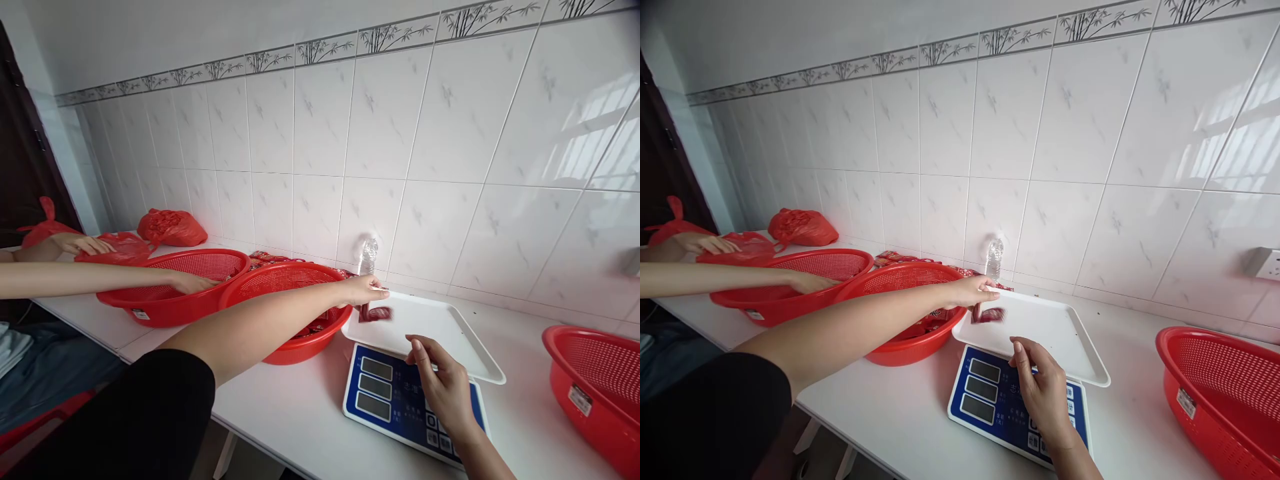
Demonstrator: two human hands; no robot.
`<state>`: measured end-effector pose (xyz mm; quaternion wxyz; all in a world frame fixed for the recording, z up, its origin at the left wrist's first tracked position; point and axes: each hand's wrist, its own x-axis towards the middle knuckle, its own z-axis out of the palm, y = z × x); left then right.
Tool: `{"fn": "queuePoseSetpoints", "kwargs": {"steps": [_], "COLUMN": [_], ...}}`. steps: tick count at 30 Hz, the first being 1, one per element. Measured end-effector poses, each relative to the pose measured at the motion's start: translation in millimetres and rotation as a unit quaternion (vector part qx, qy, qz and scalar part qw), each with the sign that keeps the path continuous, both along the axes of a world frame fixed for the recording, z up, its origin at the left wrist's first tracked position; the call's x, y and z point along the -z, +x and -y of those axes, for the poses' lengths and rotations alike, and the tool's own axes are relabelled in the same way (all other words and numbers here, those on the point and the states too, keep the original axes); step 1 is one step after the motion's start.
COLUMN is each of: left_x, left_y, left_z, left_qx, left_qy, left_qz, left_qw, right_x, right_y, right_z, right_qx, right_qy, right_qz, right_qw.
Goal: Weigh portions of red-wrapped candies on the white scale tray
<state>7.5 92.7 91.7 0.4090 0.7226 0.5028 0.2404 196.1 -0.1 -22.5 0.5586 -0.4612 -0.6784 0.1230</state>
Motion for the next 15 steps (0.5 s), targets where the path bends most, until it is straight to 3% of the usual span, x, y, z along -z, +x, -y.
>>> {"fn": "queuePoseSetpoints", "kwargs": {"steps": [5,10,15], "left_x": [-0.3,4.8,25.9], "left_y": [-2,-54,-107], "left_z": [-8,-16,-9], "left_qx": [-0.005,-0.082,-0.09], "left_qy": [0.042,0.071,-0.096], "left_qz": [-0.024,-0.087,-0.199], "left_qw": [0.999,0.99,0.971], "right_x": [-3.7,-4.6,-4.7], "right_y": [-1,-1,-2], "right_z": [2,4,5], "right_qx": [-0.006,-0.016,-0.021], "right_qy": [0.007,0.01,0.011], "right_qz": [0.003,-0.009,-0.02], "right_qw": [1.0,1.0,1.0]}}
